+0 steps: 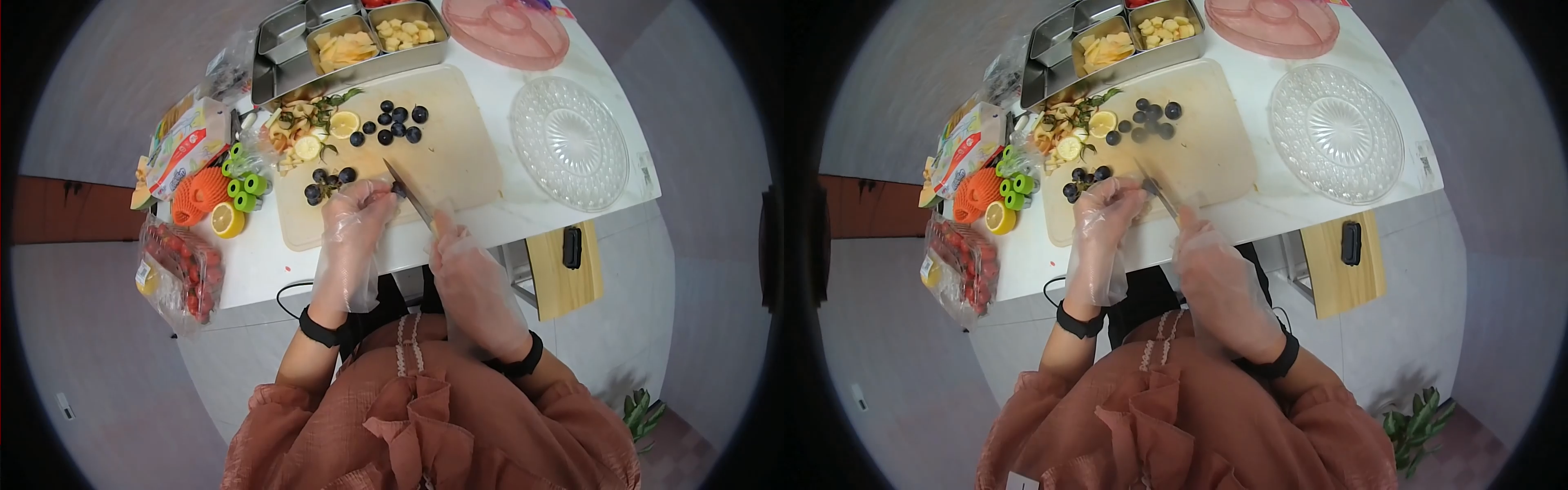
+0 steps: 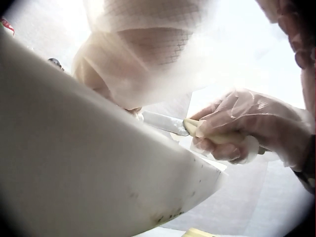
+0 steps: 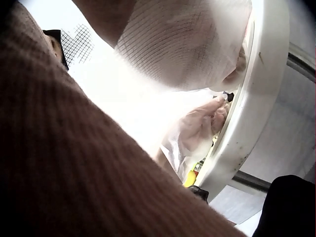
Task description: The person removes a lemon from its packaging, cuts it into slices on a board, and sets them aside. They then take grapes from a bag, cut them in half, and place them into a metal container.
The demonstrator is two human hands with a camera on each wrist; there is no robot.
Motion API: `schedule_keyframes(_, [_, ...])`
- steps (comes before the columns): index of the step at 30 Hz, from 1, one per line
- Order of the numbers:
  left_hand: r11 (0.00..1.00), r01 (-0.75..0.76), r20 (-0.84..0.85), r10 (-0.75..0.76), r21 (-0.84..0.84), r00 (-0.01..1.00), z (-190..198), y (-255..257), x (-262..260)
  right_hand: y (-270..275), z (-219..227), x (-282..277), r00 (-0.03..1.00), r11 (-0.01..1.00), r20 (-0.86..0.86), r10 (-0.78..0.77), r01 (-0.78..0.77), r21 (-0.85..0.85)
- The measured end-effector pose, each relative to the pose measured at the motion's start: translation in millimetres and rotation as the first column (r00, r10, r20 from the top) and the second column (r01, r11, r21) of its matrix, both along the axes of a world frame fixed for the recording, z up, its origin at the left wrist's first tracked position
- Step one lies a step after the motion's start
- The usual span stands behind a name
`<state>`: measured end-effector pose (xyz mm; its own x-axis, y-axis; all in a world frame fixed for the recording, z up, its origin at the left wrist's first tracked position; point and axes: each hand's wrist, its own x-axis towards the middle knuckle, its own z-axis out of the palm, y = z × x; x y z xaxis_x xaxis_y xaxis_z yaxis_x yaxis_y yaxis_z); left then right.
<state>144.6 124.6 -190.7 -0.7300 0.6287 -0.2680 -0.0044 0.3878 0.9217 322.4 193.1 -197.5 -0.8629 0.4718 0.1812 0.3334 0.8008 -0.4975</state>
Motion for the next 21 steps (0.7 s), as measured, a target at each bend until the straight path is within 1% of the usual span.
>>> schedule_keyframes(1, [1.0,-0.001,-0.002,0.001,0.017,1.0,-0.1,-0.3,0.6,0.4,-3.0,1.5,0.992,0.997,-0.125,-0.005,-0.005,-0.081])
schedule_keyframes(4, [0.999,0.008,-0.023,-0.007,0.041,1.0,-1.7,-1.8,0.1,0.7,2.5,0.2,0.996,0.996,-0.093,0.017,-0.024,-0.082])
schedule_keyframes(7, [0.999,0.023,-0.059,-0.021,0.044,0.998,-1.5,-3.0,-0.4,1.9,1.2,-0.7,0.998,0.995,-0.057,0.004,-0.01,-0.104])
schedule_keyframes(11, [0.999,0.034,-0.101,-0.031,0.03,0.994,1.0,-2.6,0.1,3.2,-1.2,-1.3,0.997,0.994,-0.078,0.025,-0.033,-0.1])
schedule_keyframes(13, [0.999,0.038,-0.118,-0.035,0.028,0.992,-1.5,-2.7,-0.7,3.0,2.2,-2.2,0.991,0.971,-0.136,-0.005,-0.028,-0.236])
schedule_keyframes(14, [0.999,0.044,-0.135,-0.04,0.028,0.99,-2.5,-2.8,-0.8,2.7,3.3,-1.4,0.991,0.971,-0.136,-0.003,-0.03,-0.238])
schedule_keyframes(16, [1.0,0.028,-0.11,-0.027,0.009,0.994,2.5,-1.8,1.0,2.1,6.1,1.1,0.998,0.986,-0.068,0.015,-0.026,-0.164])
schedule_keyframes(17, [1.0,0.013,-0.085,-0.014,-0.008,0.996,4.2,-1.6,1.8,1.6,10.2,0.0,0.998,0.986,-0.068,0.017,-0.028,-0.166])
schedule_keyframes(19, [1.0,0.019,-0.116,-0.02,-0.005,0.993,0.2,-1.1,0.4,0.1,17.9,-3.5,0.984,0.962,0.176,-0.041,0.086,-0.258])
schedule_keyframes(21, [1.0,0.027,-0.147,-0.027,-0.002,0.989,-1.0,-1.2,0.4,-1.1,11.6,-2.9,0.989,0.967,0.142,-0.035,0.07,-0.244])
